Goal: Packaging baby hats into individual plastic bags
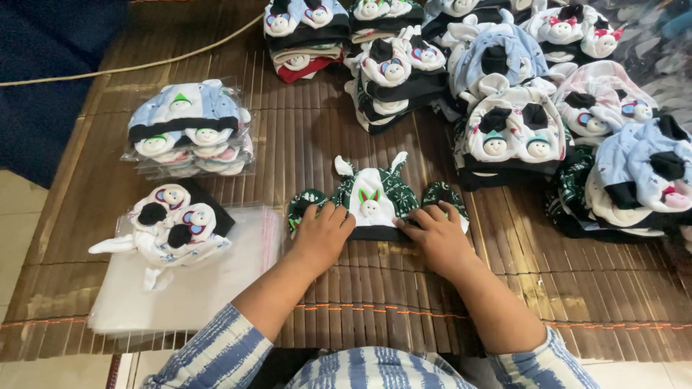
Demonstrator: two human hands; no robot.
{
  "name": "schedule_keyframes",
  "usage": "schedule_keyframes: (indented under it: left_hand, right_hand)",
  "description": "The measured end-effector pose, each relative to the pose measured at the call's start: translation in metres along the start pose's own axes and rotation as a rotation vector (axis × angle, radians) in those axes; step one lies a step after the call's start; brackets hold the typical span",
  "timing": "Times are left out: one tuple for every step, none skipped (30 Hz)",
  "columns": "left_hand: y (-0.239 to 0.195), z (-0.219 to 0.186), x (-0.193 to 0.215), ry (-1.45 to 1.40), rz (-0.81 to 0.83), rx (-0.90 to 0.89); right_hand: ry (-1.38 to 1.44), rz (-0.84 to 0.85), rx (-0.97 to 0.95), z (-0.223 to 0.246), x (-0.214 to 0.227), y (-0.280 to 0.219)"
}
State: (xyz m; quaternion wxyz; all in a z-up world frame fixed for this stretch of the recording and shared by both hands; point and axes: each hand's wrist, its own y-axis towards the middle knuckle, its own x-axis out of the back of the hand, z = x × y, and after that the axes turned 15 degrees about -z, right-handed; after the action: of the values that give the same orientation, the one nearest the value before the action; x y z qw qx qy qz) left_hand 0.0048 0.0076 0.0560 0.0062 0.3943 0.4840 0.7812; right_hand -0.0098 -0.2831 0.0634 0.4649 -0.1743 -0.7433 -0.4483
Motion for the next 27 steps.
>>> schedule_keyframes:
  left_hand:
    - [0.006, -0.003, 0.003, 0.001, 0.000, -0.003]
    - [0.011, -0.006, 0.006, 0.028, 0.001, -0.002]
    - [0.016, -0.010, 0.009, 0.055, 0.002, 0.000]
    - [0.021, -0.017, 0.009, 0.055, 0.004, -0.002]
    - [0.027, -0.024, 0.008, 0.013, -0.033, 0.028]
    - [0.032, -0.031, 0.007, -0.029, -0.071, 0.058]
    - [0.033, -0.038, 0.000, -0.030, -0.070, 0.059]
    - [0.034, -0.044, -0.007, -0.028, -0.103, 0.045]
    - [0.036, -0.052, -0.014, -0.029, -0.138, 0.031]
    - [0.035, -0.055, -0.020, -0.032, -0.139, 0.031]
    - [0.036, -0.058, -0.026, -0.019, -0.158, 0.038]
    - [0.036, -0.062, -0.032, -0.006, -0.177, 0.045]
    - [0.037, -0.063, -0.035, -0.010, -0.179, 0.045]
    - [0.037, -0.064, -0.039, -0.009, -0.205, 0.055]
    - [0.037, -0.065, -0.041, -0.006, -0.230, 0.066]
    - [0.036, -0.064, -0.042, -0.010, -0.229, 0.067]
    - [0.034, -0.062, -0.042, -0.025, -0.192, 0.068]
    - [0.033, -0.060, -0.043, -0.040, -0.155, 0.069]
    - [0.035, -0.057, -0.036, -0.041, -0.153, 0.065]
    - [0.037, -0.054, -0.030, -0.095, -0.121, 0.066]
    - [0.039, -0.050, -0.023, -0.148, -0.087, 0.068]
    - [0.034, -0.046, -0.026, -0.149, -0.084, 0.065]
    - [0.030, -0.041, -0.030, -0.226, -0.057, 0.090]
    - [0.025, -0.036, -0.033, -0.303, -0.030, 0.114]
    - [0.027, -0.032, -0.031, -0.303, -0.028, 0.115]
    - [0.028, -0.028, -0.029, -0.317, -0.020, 0.156]
    - [0.030, -0.024, -0.028, -0.330, -0.014, 0.195]
  right_hand:
    - [0.001, -0.002, -0.002, 0.003, 0.010, 0.003]
    - [0.053, 0.046, -0.061, 0.006, 0.020, 0.007]
    - [0.107, 0.094, -0.121, 0.009, 0.030, 0.009]
    - [0.108, 0.094, -0.122, 0.006, 0.032, 0.008]
    - [0.153, 0.090, -0.171, 0.002, 0.034, 0.007]
    - [0.197, 0.087, -0.220, -0.002, 0.036, 0.006]
    - [0.197, 0.088, -0.220, -0.007, 0.026, -0.001]
    - [0.114, -0.004, -0.240, -0.011, 0.016, -0.009]
    - [0.027, -0.095, -0.261, -0.017, 0.007, -0.017]
    - [0.025, -0.093, -0.263, -0.018, 0.003, -0.023]
    - [0.017, -0.046, -0.286, -0.020, -0.001, -0.030]
    - [0.009, 0.000, -0.310, -0.021, -0.005, -0.036]
    - [0.006, 0.002, -0.312, -0.020, -0.003, -0.034]
    - [0.039, 0.004, -0.318, -0.019, -0.001, -0.033]
    - [0.075, 0.006, -0.324, -0.017, 0.001, -0.031]
    - [0.075, 0.009, -0.326, -0.021, -0.003, -0.034]
    - [0.066, -0.016, -0.294, -0.024, -0.007, -0.037]
    - [0.057, -0.042, -0.263, -0.028, -0.011, -0.040]
    - [0.058, -0.043, -0.268, -0.027, -0.006, -0.038]
    - [0.142, -0.138, -0.351, -0.026, -0.001, -0.037]
    - [0.228, -0.234, -0.433, -0.024, 0.003, -0.035]
    - [0.229, -0.235, -0.438, -0.024, 0.007, -0.036]
    - [0.448, -0.241, -0.740, -0.025, 0.011, -0.036]
    - [0.667, -0.242, -1.042, -0.025, 0.015, -0.037]
    - [0.668, -0.240, -1.043, -0.020, 0.025, -0.027]
    - [0.932, -0.369, -1.284, -0.016, 0.035, -0.017]
    - [1.202, -0.503, -1.516, -0.012, 0.045, -0.006]
